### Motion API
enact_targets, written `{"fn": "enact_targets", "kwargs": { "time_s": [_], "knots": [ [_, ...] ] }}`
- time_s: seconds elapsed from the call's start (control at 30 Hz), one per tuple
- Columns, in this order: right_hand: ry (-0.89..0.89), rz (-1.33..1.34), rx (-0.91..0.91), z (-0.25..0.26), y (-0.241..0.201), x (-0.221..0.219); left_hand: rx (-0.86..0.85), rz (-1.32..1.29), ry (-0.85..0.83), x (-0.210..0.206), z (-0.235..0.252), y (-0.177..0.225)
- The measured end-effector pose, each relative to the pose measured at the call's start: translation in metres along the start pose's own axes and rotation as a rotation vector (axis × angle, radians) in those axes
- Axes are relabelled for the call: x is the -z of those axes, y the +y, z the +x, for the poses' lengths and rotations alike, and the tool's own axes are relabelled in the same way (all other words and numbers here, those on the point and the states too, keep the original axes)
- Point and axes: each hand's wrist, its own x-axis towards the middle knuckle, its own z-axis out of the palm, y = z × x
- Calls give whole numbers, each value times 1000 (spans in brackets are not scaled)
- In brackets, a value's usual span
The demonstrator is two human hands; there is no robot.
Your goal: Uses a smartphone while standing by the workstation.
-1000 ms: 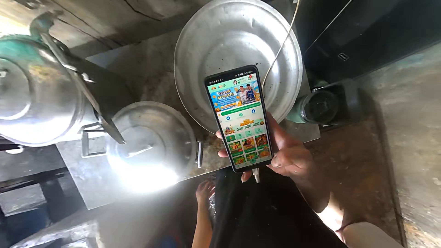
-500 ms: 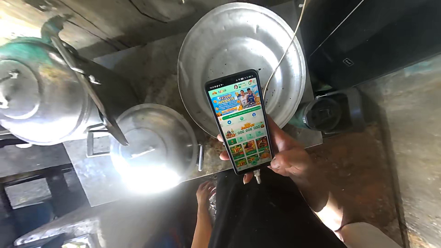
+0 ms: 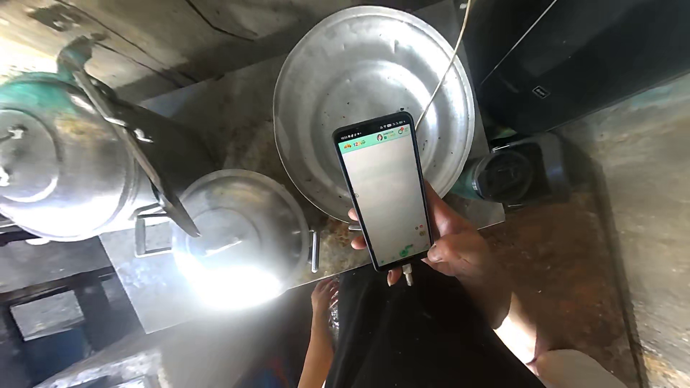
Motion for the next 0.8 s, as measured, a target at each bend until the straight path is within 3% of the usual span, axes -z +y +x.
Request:
{"fn": "enact_targets", "kwargs": {
  "time_s": [0.8],
  "knots": [
    [73, 13, 7, -2, -4, 1, 28, 11, 9, -3, 0, 4]
  ]
}}
